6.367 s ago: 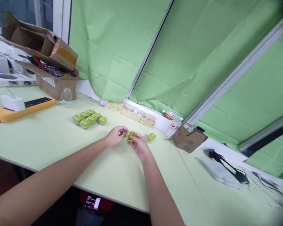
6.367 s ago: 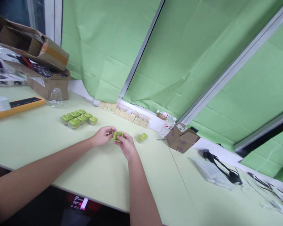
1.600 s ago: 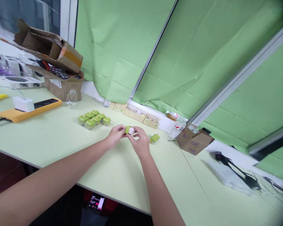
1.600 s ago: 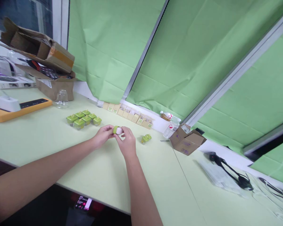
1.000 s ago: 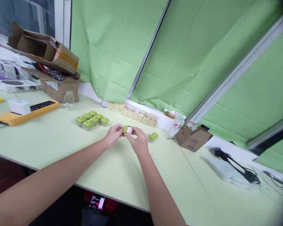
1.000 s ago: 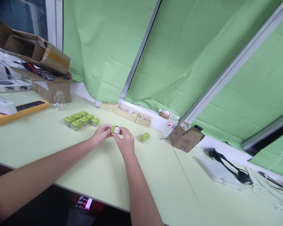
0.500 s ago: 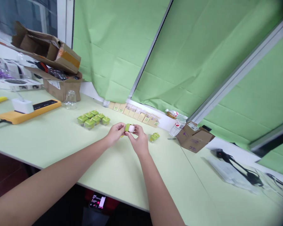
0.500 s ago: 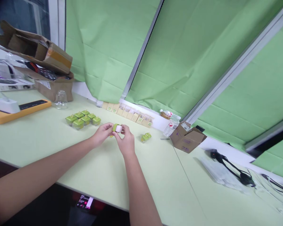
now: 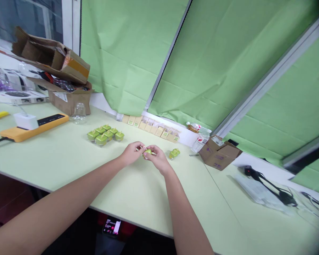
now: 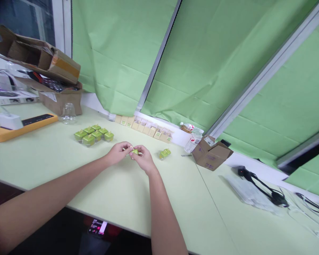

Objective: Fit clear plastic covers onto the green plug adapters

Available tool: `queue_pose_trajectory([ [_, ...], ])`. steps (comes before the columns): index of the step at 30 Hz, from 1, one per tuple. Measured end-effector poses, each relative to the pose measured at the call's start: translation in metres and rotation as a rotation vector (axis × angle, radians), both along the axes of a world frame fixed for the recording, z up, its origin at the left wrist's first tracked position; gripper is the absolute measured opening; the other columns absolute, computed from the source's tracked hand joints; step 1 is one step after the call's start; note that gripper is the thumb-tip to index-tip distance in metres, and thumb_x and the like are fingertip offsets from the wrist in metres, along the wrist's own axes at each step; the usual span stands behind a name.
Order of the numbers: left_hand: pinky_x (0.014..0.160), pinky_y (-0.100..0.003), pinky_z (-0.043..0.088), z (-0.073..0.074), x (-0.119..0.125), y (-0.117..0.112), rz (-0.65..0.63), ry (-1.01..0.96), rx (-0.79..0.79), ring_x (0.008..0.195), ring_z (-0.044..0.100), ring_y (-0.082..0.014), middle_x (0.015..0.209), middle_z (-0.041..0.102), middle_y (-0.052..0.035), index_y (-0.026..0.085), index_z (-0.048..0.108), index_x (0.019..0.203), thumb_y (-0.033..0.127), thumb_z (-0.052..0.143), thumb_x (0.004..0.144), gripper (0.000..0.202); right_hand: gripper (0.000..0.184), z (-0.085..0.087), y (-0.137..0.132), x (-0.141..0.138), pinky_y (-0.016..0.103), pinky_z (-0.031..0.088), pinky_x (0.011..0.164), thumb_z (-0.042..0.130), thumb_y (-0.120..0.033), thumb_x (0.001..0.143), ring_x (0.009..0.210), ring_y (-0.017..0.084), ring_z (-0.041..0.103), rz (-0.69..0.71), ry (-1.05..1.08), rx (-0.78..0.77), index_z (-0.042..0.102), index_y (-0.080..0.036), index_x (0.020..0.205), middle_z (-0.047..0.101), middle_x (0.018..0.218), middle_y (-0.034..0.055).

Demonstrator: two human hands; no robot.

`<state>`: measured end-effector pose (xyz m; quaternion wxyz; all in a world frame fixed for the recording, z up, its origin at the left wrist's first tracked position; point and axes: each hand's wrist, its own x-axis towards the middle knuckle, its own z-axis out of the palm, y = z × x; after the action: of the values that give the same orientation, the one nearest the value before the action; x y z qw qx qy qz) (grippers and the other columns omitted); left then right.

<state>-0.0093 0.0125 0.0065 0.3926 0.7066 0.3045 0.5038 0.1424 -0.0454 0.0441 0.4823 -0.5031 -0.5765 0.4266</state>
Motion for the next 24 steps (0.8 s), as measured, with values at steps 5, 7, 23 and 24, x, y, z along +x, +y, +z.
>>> queue_pose_trajectory([
  [5,0.066,-0.025,0.048,0.001,0.0,-0.004,-0.007,0.029,0.066,0.081,0.062,-0.0158,0.089,0.065,-0.0045,0.017,0.066,0.081,0.037,0.059,0.084,0.021,0.025,0.004,-0.003,-0.002,0.035,0.056,0.073,0.072,-0.027,0.061,0.072,0.015,0.062,-0.016,0.069,-0.109,0.063,-0.02,0.084,0.062,0.081,-0.002],
  [7,0.066,-0.025,0.049,0.002,0.001,-0.005,-0.009,0.04,0.083,0.082,0.062,-0.0162,0.09,0.064,-0.0045,0.018,0.066,0.08,0.037,0.058,0.085,0.021,0.019,0.002,-0.002,-0.004,0.035,0.055,0.07,0.067,-0.026,0.062,0.071,0.015,0.061,-0.015,0.096,-0.147,0.063,-0.02,0.08,0.062,0.076,-0.0021],
  [23,0.098,-0.042,0.044,-0.025,-0.013,0.021,0.232,0.415,0.047,0.12,0.053,-0.0311,0.127,0.057,-0.0134,0.021,0.044,0.135,0.029,0.069,0.067,0.073,0.025,-0.007,0.013,0.016,0.032,0.053,0.074,0.076,-0.037,0.06,0.076,0.015,0.06,-0.401,0.317,-0.03,0.067,-0.02,0.077,0.066,0.081,0.0015],
  [24,0.094,-0.041,0.046,-0.027,-0.012,0.021,0.189,0.413,0.026,0.113,0.057,-0.0296,0.122,0.06,-0.0125,0.022,0.045,0.134,0.028,0.068,0.068,0.07,0.028,-0.007,0.013,0.015,0.031,0.052,0.074,0.076,-0.04,0.061,0.079,0.016,0.061,-0.41,0.271,-0.016,0.068,-0.02,0.079,0.067,0.084,0.0022],
])
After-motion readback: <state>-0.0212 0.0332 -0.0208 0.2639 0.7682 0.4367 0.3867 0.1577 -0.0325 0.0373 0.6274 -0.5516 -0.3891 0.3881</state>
